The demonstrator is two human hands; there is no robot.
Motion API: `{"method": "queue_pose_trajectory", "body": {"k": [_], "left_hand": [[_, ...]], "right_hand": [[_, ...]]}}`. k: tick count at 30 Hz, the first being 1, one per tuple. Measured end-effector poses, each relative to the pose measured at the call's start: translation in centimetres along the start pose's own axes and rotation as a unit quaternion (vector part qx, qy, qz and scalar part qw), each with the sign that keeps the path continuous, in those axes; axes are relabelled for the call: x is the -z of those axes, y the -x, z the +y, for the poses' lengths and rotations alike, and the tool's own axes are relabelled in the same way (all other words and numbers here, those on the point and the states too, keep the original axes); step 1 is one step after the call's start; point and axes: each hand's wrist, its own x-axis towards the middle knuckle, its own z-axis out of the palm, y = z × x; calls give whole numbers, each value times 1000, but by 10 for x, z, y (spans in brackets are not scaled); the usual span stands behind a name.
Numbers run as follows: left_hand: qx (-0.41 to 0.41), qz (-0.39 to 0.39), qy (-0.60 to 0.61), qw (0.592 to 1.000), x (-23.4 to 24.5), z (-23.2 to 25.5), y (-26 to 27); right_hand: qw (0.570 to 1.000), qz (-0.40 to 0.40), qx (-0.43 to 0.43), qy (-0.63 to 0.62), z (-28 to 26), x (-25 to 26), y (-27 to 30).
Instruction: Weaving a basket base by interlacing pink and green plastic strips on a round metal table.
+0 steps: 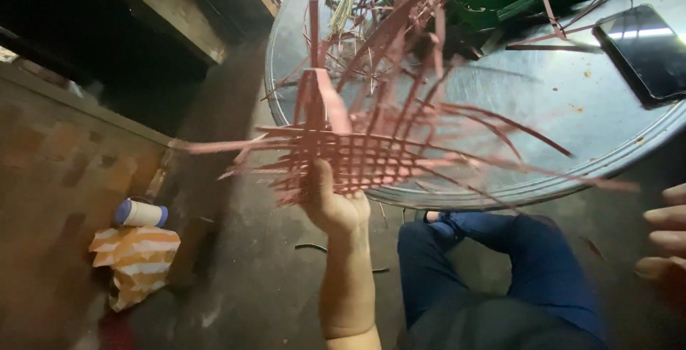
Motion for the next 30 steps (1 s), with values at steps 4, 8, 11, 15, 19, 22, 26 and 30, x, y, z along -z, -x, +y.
{"method": "queue_pose_trajectory", "body": {"k": [4, 8, 11, 15, 19, 22, 26, 30], "left_hand": [[-371, 3, -391, 842, 34, -4, -14], [-306, -142, -219, 916, 2, -13, -17], [-380, -359, -320, 790, -11, -2, -16], [-466, -432, -312, 707, -10, -47, 2], [-448, -525, -315, 652, 5, -72, 19], [-434, -572, -323, 617, 15, -84, 29], [-410, -612, -318, 596, 26, -99, 36], [-420, -612, -327, 585, 38, -110, 38]], "right_hand": [[995, 22, 55, -75, -51, 3, -94], [993, -2, 54, -101, -97, 13, -154], [992, 65, 39, -100, -98, 3, -149], [970, 213, 116, -14, -63, -23, -131], [954, 138, 154, 217, -44, -36, -127], [957, 30, 170, 232, -34, -44, -130], [961, -112, 212, 136, -13, -64, -125], [970, -130, 206, 22, -4, -79, -123]]}}
